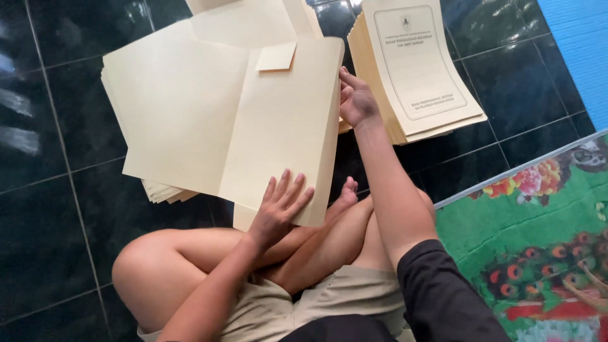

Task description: Folding the internal flaps of document covers and stacking them neatly on the floor.

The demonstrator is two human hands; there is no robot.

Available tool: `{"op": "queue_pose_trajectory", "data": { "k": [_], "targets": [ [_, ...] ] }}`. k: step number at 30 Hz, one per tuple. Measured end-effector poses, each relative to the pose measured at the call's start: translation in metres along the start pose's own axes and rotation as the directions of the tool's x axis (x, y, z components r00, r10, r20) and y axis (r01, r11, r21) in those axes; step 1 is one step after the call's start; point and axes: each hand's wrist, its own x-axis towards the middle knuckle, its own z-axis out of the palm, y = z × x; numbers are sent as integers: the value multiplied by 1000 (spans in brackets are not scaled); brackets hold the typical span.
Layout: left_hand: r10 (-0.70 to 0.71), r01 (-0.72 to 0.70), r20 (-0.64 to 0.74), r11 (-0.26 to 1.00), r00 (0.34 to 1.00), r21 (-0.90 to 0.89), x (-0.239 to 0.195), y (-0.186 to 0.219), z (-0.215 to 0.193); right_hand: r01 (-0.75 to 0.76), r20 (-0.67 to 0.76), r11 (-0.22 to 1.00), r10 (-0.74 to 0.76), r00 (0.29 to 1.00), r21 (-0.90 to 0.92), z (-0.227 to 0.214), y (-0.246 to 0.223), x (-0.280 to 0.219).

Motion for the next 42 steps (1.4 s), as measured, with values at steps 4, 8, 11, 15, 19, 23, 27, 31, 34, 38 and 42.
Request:
{"op": "queue_pose_trajectory", "data": {
  "k": [4, 8, 11, 15, 19, 23, 27, 31, 34, 38, 42],
  "targets": [
    [-7, 6, 24, 1000, 1000, 27, -1, -8, 13, 50, -31, 999, -50, 998, 13, 5, -1, 5],
    [-121, 119, 51, 992, 991, 47, 19, -14, 33, 213, -67, 686, -357, 932, -696, 6, 20, 1],
    [-195, 200, 251, 980, 948, 6, 29, -11, 35, 62, 67, -27, -409, 910, -998, 9, 54, -12],
    [-186, 256, 507, 964, 842, -71, 27, -19, 29, 54, 293, -694, -231, 928, -718, -15, 107, 1],
    [-331, 391, 341, 912, 880, -125, 40, -42, 20, 181, 394, -696, -158, 905, -695, -6, 114, -6],
    [-595, 603, 416, 787, 687, 130, 43, -69, 20, 209, 333, -685, -52, 941, -698, 26, 116, -13],
    [-655, 675, 593, 698, 468, 240, 59, -56, 10, 69, 146, -721, -44, 988, -689, 56, 135, -6],
    [-620, 684, 611, 710, 491, 171, 60, -64, -1, -9, 73, -726, -81, 994, -688, 85, 152, 2],
    [-620, 662, 619, 720, 481, 207, 55, -65, 4, -72, 38, -704, -140, 989, -706, 89, 166, 9],
    [-678, 688, 468, 702, 566, 184, 55, -74, 24, -115, 20, -672, -190, 982, -732, 91, 170, 24],
    [-719, 700, 363, 682, 592, 211, 52, -73, 41, -101, 69, -569, -271, 960, -816, 92, 168, 34]
  ]
}}
